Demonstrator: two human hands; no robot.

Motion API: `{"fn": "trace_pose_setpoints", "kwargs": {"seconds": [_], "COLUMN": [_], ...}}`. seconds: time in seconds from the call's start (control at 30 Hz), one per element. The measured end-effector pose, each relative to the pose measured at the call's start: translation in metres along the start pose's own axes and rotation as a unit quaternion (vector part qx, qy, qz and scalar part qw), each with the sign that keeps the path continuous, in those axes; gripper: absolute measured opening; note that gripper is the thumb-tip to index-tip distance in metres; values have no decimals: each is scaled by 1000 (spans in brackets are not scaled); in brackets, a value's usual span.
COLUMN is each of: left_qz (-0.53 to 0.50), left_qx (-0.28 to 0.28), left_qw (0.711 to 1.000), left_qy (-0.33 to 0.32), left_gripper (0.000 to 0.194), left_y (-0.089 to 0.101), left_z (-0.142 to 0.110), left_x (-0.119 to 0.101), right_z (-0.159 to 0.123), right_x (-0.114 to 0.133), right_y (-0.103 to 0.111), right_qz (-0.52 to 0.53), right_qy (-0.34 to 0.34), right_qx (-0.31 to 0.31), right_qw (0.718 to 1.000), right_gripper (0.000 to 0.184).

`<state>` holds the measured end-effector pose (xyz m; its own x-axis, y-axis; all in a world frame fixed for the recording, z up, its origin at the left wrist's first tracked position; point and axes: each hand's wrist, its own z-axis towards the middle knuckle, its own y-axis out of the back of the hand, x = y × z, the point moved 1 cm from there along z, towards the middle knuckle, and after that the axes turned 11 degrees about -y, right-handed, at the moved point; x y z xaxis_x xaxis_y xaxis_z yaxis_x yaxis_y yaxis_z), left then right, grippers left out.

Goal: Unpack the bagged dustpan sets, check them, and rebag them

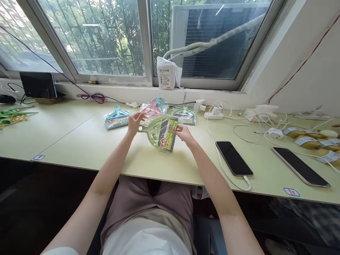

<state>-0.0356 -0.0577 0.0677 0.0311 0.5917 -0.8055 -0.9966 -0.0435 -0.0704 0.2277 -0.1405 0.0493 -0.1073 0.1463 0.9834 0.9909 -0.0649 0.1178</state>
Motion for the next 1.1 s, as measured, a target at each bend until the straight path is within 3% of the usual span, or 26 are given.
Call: {"fn": "trace_pose_setpoints", "kwargs": {"seconds": [0.1, 0.27, 0.33, 0.4, 0.5, 0.6, 0.7, 0.83, 0.87, 0.93, 0.97, 1.03, 1.1], "left_qz": [-63, -55, -28, 36, 156, 281, 378, 419, 418, 384, 341, 194, 32], "left_qx": [70, 33, -18, -122, -286, -386, -421, -444, -437, -383, -327, -184, -14], "left_qw": [993, 995, 997, 991, 944, 873, 817, 789, 796, 838, 877, 961, 999], "left_qy": [72, 83, 65, 46, 58, 99, 117, 64, 26, -56, -86, -70, -8], "left_gripper": [39, 33, 27, 24, 25, 19, 7, 31, 36, 40, 37, 33, 41], "left_y": [2, 7, 16, 32, 63, 94, 112, 105, 98, 75, 61, 24, -16], "left_z": [2, 7, 14, 22, 29, 25, 16, 13, 15, 18, 18, 13, -2], "left_x": [9, 21, 23, 25, 27, 30, 27, 12, 7, -1, -2, 0, 7], "right_z": [2, 7, 8, 10, 12, 15, 18, 20, 21, 22, 22, 23, 23], "right_x": [-2, -3, -2, -2, -3, -6, -10, -14, -15, -17, -18, -18, -19], "right_y": [1, 12, 16, 20, 24, 26, 29, 30, 30, 29, 28, 27, 25], "right_qz": [-10, 29, 54, 81, 124, 162, 179, 185, 186, 193, 199, 213, 222], "right_qy": [-9, 4, 6, 6, 6, 3, -7, -16, -18, -16, -11, 4, 19], "right_qx": [-10, -23, -31, -46, -69, -86, -92, -90, -92, -95, -95, -94, -88], "right_qw": [1000, 999, 998, 996, 990, 983, 980, 978, 978, 976, 975, 972, 971], "right_gripper": [38, 35, 35, 37, 39, 36, 34, 33, 33, 33, 34, 36, 37]}}
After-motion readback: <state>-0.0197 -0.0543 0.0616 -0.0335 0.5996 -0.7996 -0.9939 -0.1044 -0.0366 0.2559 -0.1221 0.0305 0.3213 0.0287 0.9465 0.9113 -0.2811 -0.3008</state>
